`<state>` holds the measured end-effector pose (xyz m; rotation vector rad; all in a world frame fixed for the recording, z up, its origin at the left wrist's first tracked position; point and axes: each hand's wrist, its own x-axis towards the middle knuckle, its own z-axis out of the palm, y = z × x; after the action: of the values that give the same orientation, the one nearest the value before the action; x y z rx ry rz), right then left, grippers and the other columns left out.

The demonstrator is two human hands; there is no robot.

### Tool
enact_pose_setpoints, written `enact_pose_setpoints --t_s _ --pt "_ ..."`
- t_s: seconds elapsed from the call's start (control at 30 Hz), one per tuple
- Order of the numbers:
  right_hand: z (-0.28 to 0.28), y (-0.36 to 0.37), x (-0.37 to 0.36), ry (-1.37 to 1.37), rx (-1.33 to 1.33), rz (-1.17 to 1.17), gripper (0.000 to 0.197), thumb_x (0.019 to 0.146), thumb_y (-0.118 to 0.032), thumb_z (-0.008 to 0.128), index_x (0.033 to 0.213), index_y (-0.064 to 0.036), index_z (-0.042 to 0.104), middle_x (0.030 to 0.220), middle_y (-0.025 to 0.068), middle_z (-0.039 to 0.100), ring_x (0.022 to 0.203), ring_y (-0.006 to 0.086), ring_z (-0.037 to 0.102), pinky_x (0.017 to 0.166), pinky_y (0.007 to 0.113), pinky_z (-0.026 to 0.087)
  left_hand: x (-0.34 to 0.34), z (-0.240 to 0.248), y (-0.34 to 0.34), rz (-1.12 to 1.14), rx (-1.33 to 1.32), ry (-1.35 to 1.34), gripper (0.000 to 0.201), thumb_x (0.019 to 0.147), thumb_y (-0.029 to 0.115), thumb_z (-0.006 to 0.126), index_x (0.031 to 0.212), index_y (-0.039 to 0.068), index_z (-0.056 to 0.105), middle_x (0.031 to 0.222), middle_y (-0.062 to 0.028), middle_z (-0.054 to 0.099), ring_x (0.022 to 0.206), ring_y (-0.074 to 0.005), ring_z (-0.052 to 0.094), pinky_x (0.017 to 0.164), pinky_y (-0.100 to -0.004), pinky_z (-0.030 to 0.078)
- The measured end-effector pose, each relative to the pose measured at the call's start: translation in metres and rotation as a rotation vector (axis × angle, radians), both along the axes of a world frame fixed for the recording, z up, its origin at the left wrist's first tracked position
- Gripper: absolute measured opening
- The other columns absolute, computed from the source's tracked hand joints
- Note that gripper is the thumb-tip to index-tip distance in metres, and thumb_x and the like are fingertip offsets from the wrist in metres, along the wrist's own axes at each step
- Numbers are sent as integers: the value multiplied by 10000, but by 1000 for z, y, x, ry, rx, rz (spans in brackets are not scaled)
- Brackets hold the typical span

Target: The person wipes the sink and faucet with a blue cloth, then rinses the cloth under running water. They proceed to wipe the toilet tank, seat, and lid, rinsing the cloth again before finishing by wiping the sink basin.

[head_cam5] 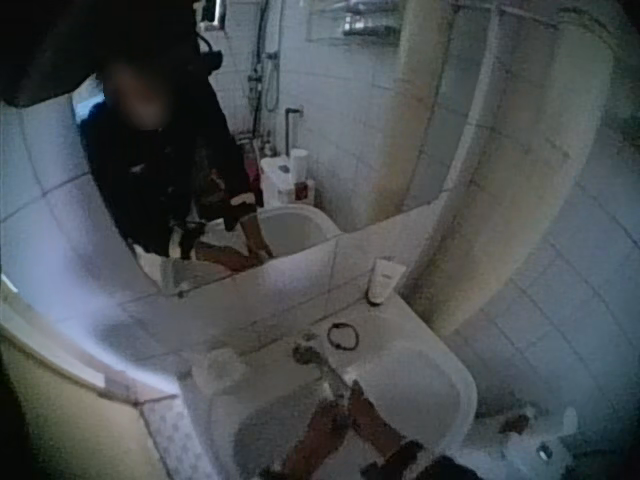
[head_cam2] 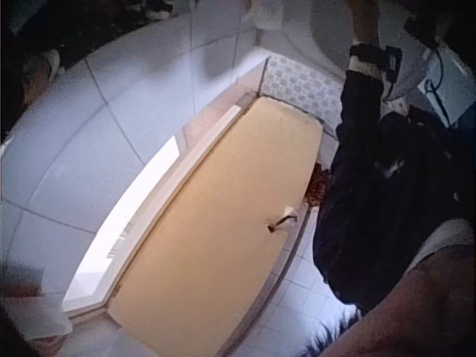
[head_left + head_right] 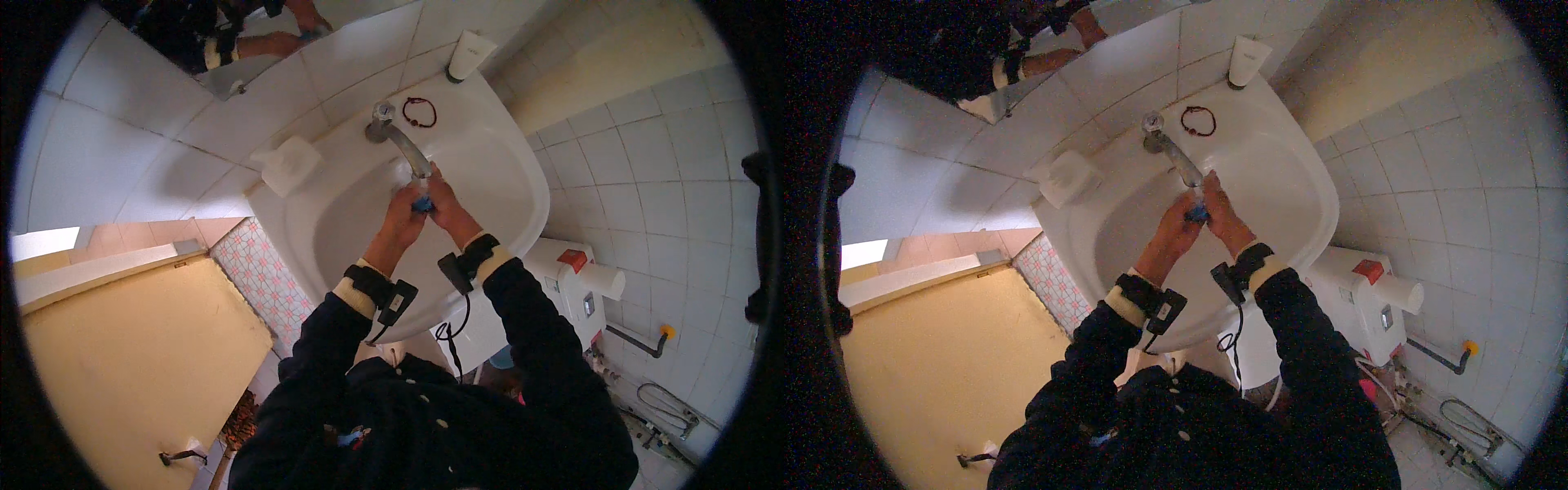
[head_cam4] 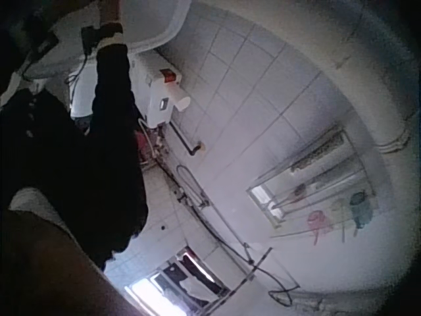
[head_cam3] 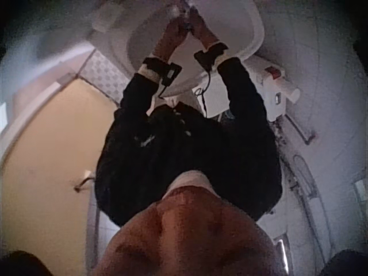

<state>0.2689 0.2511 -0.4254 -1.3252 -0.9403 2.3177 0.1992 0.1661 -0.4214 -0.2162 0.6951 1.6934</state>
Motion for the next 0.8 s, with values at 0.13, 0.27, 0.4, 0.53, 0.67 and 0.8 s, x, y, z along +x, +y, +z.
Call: enact_pose_setpoints --t_s 0.13,0.27,0.4,0.53,0.67,0.8 --pt "4 16 13 282 -142 -18 396 951 -383 371 1220 -103 450 1160 35 510 1046 179 482 939 339 368 -9 -3 -5 49 -90 -186 347 966 296 326 1172 45 451 1138 -93 527 1035 -210 512 921 -331 410" --pt "31 -19 10 205 -27 66 415 914 -383 469 1217 -101 446 1120 30 522 1042 170 490 947 347 360 -13 -2 -6 29 39 -284 500 960 432 253 1219 39 420 1157 -102 524 1050 -240 507 938 -361 398" --pt "40 -36 -4 28 168 79 455 861 -321 573 1224 -97 415 1073 47 531 1013 169 512 895 320 408 -1 10 -8 -47 -26 -53 597 922 546 241 1253 78 408 1192 -71 499 1110 -229 447 989 -366 315" --pt "32 -23 -4 141 -10 59 374 860 -195 563 1193 -109 416 1031 74 538 916 178 552 776 305 476 -2 37 -20 -160 -157 243 547 918 536 318 1259 127 443 1254 -30 442 1177 -160 348 1028 -345 198" --pt "27 -24 4 230 -222 -59 275 874 -107 502 1143 -122 445 939 98 561 699 193 569 576 298 495 -15 62 -42 -252 -502 485 471 925 468 359 1201 126 529 1299 -26 407 1202 -147 315 1023 -350 192" --pt "30 -37 2 122 -212 -85 208 885 -101 467 1092 -126 470 807 94 558 552 180 520 431 274 426 -30 75 -61 -170 -616 523 382 897 365 420 1119 107 593 1190 -35 497 1153 -147 372 997 -323 232"
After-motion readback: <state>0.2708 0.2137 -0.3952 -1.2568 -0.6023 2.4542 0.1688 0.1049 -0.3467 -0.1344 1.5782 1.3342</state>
